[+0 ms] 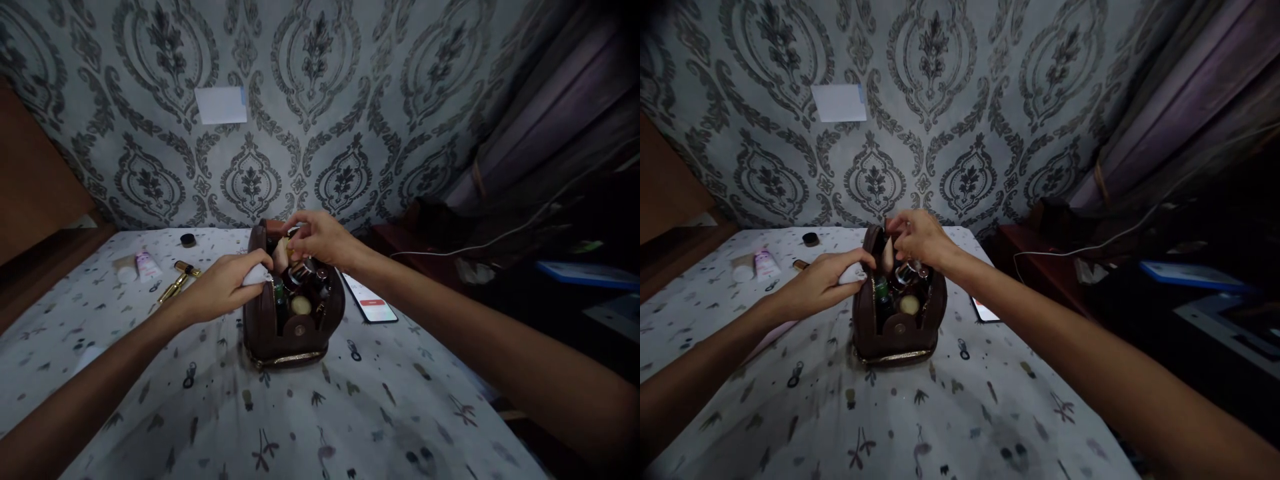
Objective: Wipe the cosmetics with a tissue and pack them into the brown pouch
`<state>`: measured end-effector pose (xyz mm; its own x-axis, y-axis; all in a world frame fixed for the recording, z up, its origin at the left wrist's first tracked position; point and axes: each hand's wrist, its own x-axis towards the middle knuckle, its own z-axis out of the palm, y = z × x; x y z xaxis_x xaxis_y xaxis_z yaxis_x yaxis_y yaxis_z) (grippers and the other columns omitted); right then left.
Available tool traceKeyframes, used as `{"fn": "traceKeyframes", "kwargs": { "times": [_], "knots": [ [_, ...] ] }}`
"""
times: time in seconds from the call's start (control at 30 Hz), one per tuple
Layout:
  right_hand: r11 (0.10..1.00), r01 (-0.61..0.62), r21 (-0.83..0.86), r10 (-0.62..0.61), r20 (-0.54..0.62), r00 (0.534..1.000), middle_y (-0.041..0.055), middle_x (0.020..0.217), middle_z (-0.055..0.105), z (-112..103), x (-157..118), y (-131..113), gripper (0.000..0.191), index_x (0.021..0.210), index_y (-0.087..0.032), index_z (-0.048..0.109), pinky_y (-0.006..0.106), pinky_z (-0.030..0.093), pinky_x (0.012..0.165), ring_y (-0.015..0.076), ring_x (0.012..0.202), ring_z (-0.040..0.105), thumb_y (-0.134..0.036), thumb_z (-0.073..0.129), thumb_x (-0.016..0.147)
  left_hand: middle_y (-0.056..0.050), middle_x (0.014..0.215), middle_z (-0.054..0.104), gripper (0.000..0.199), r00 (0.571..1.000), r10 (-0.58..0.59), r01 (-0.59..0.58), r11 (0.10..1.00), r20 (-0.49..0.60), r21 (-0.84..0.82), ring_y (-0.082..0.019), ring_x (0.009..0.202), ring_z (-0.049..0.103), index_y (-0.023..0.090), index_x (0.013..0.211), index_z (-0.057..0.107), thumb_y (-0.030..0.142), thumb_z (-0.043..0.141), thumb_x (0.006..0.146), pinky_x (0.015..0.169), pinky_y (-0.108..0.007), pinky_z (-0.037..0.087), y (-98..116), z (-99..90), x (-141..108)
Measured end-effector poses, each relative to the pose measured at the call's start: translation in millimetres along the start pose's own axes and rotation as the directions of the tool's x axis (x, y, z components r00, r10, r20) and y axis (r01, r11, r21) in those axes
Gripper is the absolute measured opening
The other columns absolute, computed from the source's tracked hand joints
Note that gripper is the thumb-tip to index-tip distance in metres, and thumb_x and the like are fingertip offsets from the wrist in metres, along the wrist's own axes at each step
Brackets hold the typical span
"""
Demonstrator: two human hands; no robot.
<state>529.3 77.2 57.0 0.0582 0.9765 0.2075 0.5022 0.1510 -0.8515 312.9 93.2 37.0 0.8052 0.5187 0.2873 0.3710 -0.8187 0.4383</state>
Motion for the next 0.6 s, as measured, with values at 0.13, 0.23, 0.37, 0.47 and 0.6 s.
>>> {"fn": "traceKeyframes", "kwargs": {
  "times": [0.13,0.23,0.37,0.47,0.6],
  "knots": [
    [0.934,0.029,-0.356,-0.008,0.061,0.998,-0.0004,0.061,0.066,-0.5,-0.9,2.4,0.017,0.075,-0.018,0.072,0.023,0.042,0.055,0.0139,0.059,0.059,-0.009,0.061,0.067,-0.002,0.106,0.072,0.025,1.0,0.005,-0.005,1.0,0.008,-0.009,-0.021,0.094,0.067,0.024,0.111,0.058,0.023,0.049,0.088,0.08,-0.029,0.045,-2.5,0.8,0.6],
    [0.863,0.085,-0.498,-0.085,0.022,0.996,0.0014,0.066,0.068,-0.8,-4.5,-1.6,0.022,0.083,-0.017,0.074,0.025,0.039,0.059,0.0146,0.063,0.058,-0.017,0.052,0.08,-0.002,0.109,0.072,0.025,1.0,0.017,-0.017,1.0,0.003,-0.019,-0.022,0.097,0.067,0.024,0.111,0.059,0.022,0.049,0.088,0.084,-0.03,0.046,-3.9,1.7,1.5],
    [0.828,0.142,-0.543,-0.067,0.155,0.986,0.0046,0.075,0.072,4.7,-8.7,-9.6,0.026,0.091,-0.017,0.072,0.027,0.038,0.061,0.0179,0.068,0.061,-0.033,0.053,0.086,-0.003,0.106,0.071,0.024,1.0,0.017,-0.018,1.0,-0.013,-0.017,-0.022,0.095,0.066,0.022,0.11,0.059,0.025,0.048,0.088,0.082,-0.03,0.046,-3.8,3.2,2.9],
    [0.799,0.11,-0.591,-0.004,0.178,0.984,0.0057,0.083,0.074,10.1,-8.4,-12.7,0.021,0.093,-0.018,0.071,0.027,0.037,0.061,0.0198,0.075,0.063,-0.03,0.059,0.08,-0.003,0.102,0.072,0.023,1.0,0.011,-0.011,1.0,-0.021,-0.006,-0.021,0.091,0.067,0.022,0.107,0.059,0.025,0.048,0.088,0.079,-0.03,0.046,-3.7,4.0,3.2],
    [0.809,0.125,-0.574,-0.014,0.194,0.981,0.0053,0.085,0.073,8.0,-3.0,-12.1,0.018,0.088,-0.017,0.071,0.026,0.039,0.065,0.019,0.079,0.064,-0.016,0.057,0.077,-0.003,0.104,0.072,0.024,0.999,0.023,-0.023,1.0,-0.023,-0.011,-0.021,0.094,0.066,0.022,0.109,0.059,0.024,0.049,0.088,0.082,-0.03,0.046,-5.5,3.9,1.9]
  ]
}}
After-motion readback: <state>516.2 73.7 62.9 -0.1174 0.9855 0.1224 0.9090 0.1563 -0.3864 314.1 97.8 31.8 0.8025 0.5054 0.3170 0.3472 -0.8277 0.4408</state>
